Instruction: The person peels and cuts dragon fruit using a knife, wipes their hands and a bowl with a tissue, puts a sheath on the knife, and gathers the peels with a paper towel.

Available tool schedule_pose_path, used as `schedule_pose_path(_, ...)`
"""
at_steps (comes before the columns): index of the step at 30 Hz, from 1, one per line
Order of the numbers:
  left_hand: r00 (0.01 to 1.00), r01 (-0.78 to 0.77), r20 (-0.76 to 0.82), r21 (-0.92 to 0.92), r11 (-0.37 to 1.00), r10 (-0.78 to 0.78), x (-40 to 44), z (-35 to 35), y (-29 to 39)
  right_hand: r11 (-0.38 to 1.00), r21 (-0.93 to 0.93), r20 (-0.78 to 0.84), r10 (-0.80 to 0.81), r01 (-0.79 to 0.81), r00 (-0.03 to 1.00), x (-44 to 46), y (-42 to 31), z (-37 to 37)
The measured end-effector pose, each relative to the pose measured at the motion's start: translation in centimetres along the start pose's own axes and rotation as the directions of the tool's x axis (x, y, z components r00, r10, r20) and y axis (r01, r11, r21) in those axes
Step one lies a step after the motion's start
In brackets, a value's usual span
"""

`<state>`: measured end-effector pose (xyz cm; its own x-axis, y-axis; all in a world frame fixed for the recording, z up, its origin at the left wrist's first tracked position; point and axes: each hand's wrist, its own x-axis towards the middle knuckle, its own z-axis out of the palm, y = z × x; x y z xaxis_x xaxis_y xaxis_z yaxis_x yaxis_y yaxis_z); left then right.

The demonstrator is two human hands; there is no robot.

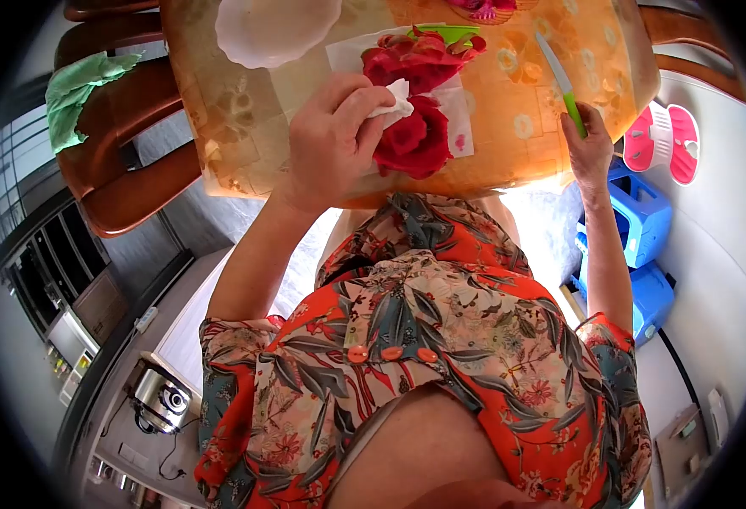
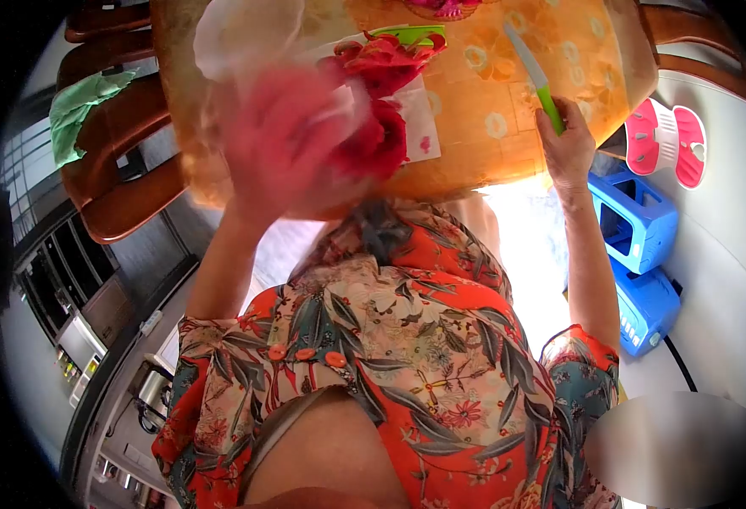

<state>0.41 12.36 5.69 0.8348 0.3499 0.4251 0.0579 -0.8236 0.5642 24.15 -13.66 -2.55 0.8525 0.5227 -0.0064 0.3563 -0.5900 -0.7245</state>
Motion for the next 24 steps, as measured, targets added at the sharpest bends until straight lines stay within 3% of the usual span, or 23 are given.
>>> schedule_pose_path(6, 0.999, -0.054, -0.007, -0.009, 0.999, 0.054, -0.5, 0.2, -0.3, 0.975, -0.203, -0.041, -0.099, 0.088, 0.994, 1.4, 0.6, 0.7)
schedule_pose_path(8, 1.0, 0.013, -0.006, -0.036, 0.999, -0.013, -0.8, -0.9, 0.4, 0.939, -0.31, -0.02, -0.163, 0.149, 0.986, 2.0, 0.4, 0.6)
schedule_pose_path(11, 0.964, 0.245, -0.048, -0.222, 0.944, -0.261, -3.3, -1.6, -0.2, 0.74, -0.534, -0.083, -0.528, 0.41, 0.845, 2.7, -1.0, 0.2)
schedule_pose_path(13, 0.96, 0.245, -0.088, -0.195, 0.95, -0.265, -3.4, -2.2, 0.0, 0.969, -0.072, 0.015, -0.234, 0.235, 0.972, 2.3, 0.0, 1.5)
schedule_pose_path(14, 0.957, 0.246, -0.109, -0.182, 0.952, -0.269, -3.4, -2.5, -0.1, 0.985, 0.155, 0.122, -0.101, 0.082, 0.987, 2.2, 0.3, 2.1)
schedule_pose_path(15, 0.969, 0.205, -0.105, -0.157, 0.966, -0.223, -3.1, -2.4, 0.2, 0.89, 0.416, 0.337, 0.041, -0.187, 0.941, 1.4, -2.1, 2.6)
schedule_pose_path(16, 0.979, 0.162, -0.1, -0.132, 0.978, -0.176, -2.6, -1.9, 0.5, 0.894, 0.342, 0.475, 0.101, -0.289, 0.874, 0.9, -3.1, 3.4)
schedule_pose_path(18, 0.987, 0.113, -0.101, -0.111, 0.987, -0.125, -2.2, -1.4, 0.8, 0.878, 0.297, 0.563, 0.157, -0.376, 0.811, 0.3, -5.3, 5.3)
schedule_pose_path(20, 0.987, 0.1, -0.111, -0.114, 0.988, -0.112, -2.1, -1.1, 0.6, 0.852, 0.342, 0.571, 0.147, -0.397, 0.807, -0.2, -6.1, 6.9)
schedule_pose_path(23, 0.968, 0.224, -0.108, -0.043, 0.974, -0.227, -1.4, -1.8, -0.1, 0.845, 0.344, 0.566, 0.162, -0.41, 0.808, 0.3, -8.4, 7.2)
schedule_pose_path(24, 0.971, 0.213, -0.106, -0.044, 0.976, -0.216, -0.9, -2.0, 0.0, 0.902, 0.308, 0.495, 0.121, -0.304, 0.86, 0.9, -8.4, 7.2)
